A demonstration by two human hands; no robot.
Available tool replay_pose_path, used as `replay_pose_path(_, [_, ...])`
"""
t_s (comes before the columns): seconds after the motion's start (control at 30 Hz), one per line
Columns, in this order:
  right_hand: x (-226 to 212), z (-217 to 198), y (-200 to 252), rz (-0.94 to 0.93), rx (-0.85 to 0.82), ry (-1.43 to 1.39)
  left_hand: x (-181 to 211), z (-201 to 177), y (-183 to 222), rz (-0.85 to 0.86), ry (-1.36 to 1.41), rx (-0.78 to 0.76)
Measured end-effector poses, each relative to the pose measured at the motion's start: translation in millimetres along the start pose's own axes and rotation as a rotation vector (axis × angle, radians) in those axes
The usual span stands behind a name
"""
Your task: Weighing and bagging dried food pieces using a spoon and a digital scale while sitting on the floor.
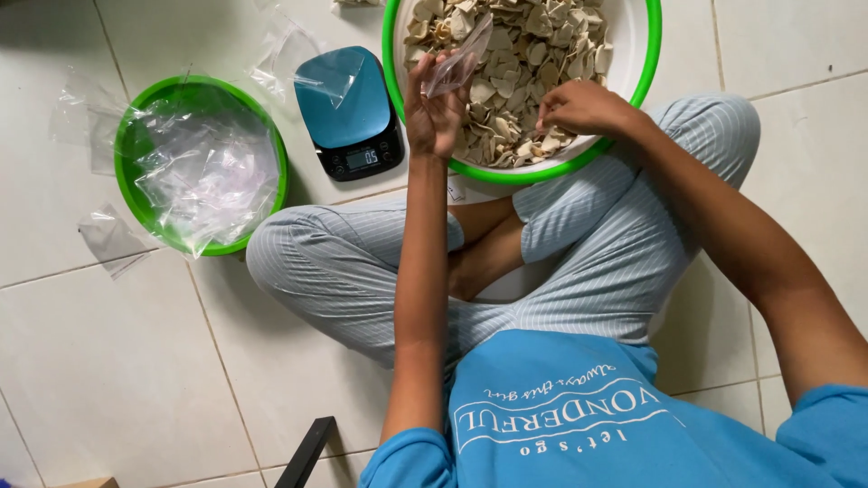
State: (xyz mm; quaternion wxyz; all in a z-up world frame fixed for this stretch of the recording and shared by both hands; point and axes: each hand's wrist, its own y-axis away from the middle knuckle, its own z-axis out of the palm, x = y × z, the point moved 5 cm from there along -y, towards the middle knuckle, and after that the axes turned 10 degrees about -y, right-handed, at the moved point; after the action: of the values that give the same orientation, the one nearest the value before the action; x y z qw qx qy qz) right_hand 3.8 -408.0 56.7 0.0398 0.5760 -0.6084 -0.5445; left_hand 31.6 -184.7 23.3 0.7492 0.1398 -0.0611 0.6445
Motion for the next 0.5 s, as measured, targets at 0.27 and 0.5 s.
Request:
replay_pose_path(0.27, [8.6, -3.6, -5.3, -0.018, -0.088, -0.232, -2.2, 1.5, 0.2, -0.009, 0.022, -0.041])
replay_pose_path(0.5, [-2.4, -13.5, 7.9, -0.033, -0.147, -0.229, -1.9, -5.9, -1.9, 0.015, -0.040, 0.003])
